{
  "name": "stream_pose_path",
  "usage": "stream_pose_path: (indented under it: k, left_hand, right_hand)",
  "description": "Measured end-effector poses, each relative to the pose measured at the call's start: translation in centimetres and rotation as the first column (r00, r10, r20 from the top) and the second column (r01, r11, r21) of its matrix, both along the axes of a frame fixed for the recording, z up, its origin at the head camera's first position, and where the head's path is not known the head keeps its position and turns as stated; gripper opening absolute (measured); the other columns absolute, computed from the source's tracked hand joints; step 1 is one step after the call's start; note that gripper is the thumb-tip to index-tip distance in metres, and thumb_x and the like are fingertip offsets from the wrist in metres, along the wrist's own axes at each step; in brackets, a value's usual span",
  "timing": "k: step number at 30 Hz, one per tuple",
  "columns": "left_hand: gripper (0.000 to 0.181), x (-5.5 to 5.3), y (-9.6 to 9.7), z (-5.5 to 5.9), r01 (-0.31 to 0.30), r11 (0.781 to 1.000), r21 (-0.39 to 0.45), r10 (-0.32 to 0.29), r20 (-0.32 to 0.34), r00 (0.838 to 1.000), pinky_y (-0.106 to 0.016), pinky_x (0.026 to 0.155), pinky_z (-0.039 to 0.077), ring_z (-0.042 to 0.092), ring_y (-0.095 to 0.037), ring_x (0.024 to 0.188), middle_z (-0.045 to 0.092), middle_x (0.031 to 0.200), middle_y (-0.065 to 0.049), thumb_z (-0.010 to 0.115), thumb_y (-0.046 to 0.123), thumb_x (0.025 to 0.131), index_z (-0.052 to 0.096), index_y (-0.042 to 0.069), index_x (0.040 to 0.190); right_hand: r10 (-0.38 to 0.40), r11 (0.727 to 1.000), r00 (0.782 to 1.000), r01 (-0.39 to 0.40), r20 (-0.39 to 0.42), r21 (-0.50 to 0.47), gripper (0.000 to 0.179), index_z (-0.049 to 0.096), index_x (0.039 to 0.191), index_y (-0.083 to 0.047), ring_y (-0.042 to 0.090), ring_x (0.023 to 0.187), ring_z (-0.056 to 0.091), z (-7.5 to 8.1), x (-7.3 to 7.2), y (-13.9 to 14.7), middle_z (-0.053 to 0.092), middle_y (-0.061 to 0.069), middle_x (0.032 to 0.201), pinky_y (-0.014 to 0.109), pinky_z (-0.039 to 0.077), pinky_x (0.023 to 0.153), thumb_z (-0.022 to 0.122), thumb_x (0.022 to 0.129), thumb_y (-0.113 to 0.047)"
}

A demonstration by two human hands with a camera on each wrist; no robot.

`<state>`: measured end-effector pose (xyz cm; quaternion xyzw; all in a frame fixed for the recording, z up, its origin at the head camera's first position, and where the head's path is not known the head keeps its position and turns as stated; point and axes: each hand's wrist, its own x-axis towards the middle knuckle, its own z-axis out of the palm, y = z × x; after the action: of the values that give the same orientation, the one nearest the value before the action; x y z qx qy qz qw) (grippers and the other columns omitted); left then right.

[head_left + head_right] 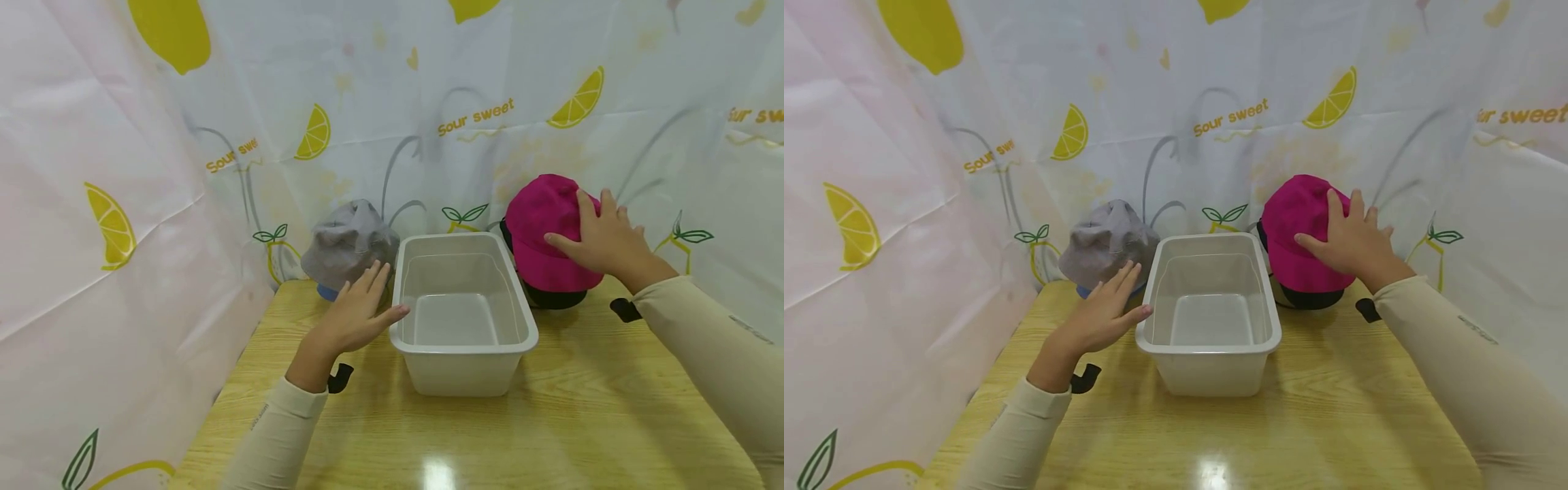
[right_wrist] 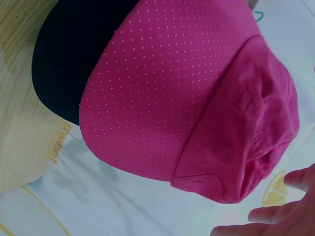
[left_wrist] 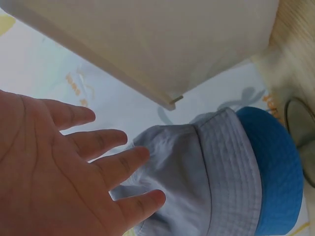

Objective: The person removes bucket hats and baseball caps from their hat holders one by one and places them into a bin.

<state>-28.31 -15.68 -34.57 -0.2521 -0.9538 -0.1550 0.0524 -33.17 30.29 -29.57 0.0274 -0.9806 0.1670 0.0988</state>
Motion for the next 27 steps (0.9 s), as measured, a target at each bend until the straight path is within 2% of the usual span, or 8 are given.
stream_pose_path:
  k: [7, 14, 19, 22, 27]
  left_hand:
    - [0.091, 0.1, 0.8, -0.5, 0.023, 0.995, 0.099, -0.025, 0.02, 0.999, -0.067, 0.125, 0.011, 0.01, -0.023, 0.161, 0.006, 0.176, -0.006, 0.036, 0.074, 0.101, 0.003, 0.023, 0.168]
    - [0.093, 0.0, 1.3, -1.3, 0.047, 0.984, 0.174, -0.052, 0.021, 0.998, -0.07, 0.123, 0.012, 0.012, -0.026, 0.161, 0.006, 0.175, -0.004, 0.036, 0.077, 0.099, 0.002, 0.024, 0.168]
    - [0.094, 0.1, 1.4, -1.6, 0.053, 0.976, 0.212, -0.062, 0.037, 0.997, -0.069, 0.123, 0.013, 0.012, -0.026, 0.161, 0.005, 0.176, -0.002, 0.036, 0.078, 0.099, 0.004, 0.023, 0.168]
    - [0.094, 0.2, 1.5, -1.8, 0.074, 0.964, 0.255, -0.091, 0.058, 0.994, -0.068, 0.124, 0.011, 0.01, -0.028, 0.161, 0.002, 0.176, -0.002, 0.037, 0.077, 0.099, 0.006, 0.022, 0.169]
    - [0.093, 0.3, 1.6, -2.1, 0.1, 0.949, 0.299, -0.135, 0.098, 0.986, -0.067, 0.124, 0.014, 0.01, -0.034, 0.16, -0.002, 0.176, -0.003, 0.044, 0.075, 0.098, 0.007, 0.027, 0.168]
  right_hand:
    - [-0.031, 1.0, 0.999, 0.031, 0.009, -0.008, 0.12, -0.011, 0.166, -0.012, 0.074, 0.142, 0.007, -0.2, -1.0, 0.4, -0.013, 0.037, 0.166, 0.093, 0.017, 0.094, 0.045, 0.089, -0.085]
    - [-0.024, 0.999, 1.0, 0.025, 0.012, -0.044, 0.119, -0.01, 0.166, -0.012, 0.076, 0.137, 0.014, -0.3, -1.6, 0.4, -0.01, 0.039, 0.165, 0.089, 0.029, 0.092, 0.046, 0.09, -0.083]
    - [-0.01, 0.998, 1.0, 0.009, -0.006, -0.069, 0.117, -0.009, 0.167, -0.013, 0.077, 0.134, 0.02, -0.4, -2.2, 0.4, -0.009, 0.04, 0.164, 0.086, 0.031, 0.095, 0.047, 0.091, -0.082]
    - [-0.011, 0.997, 1.0, 0.01, -0.014, -0.083, 0.116, -0.008, 0.167, -0.016, 0.076, 0.133, 0.024, -0.6, -2.6, 0.4, -0.008, 0.039, 0.165, 0.085, 0.032, 0.098, 0.048, 0.09, -0.082]
    - [-0.009, 0.994, 0.999, 0.006, -0.031, -0.107, 0.113, -0.007, 0.168, -0.023, 0.073, 0.133, 0.029, -0.6, -3.1, 0.4, -0.004, 0.039, 0.165, 0.083, 0.032, 0.099, 0.05, 0.09, -0.081]
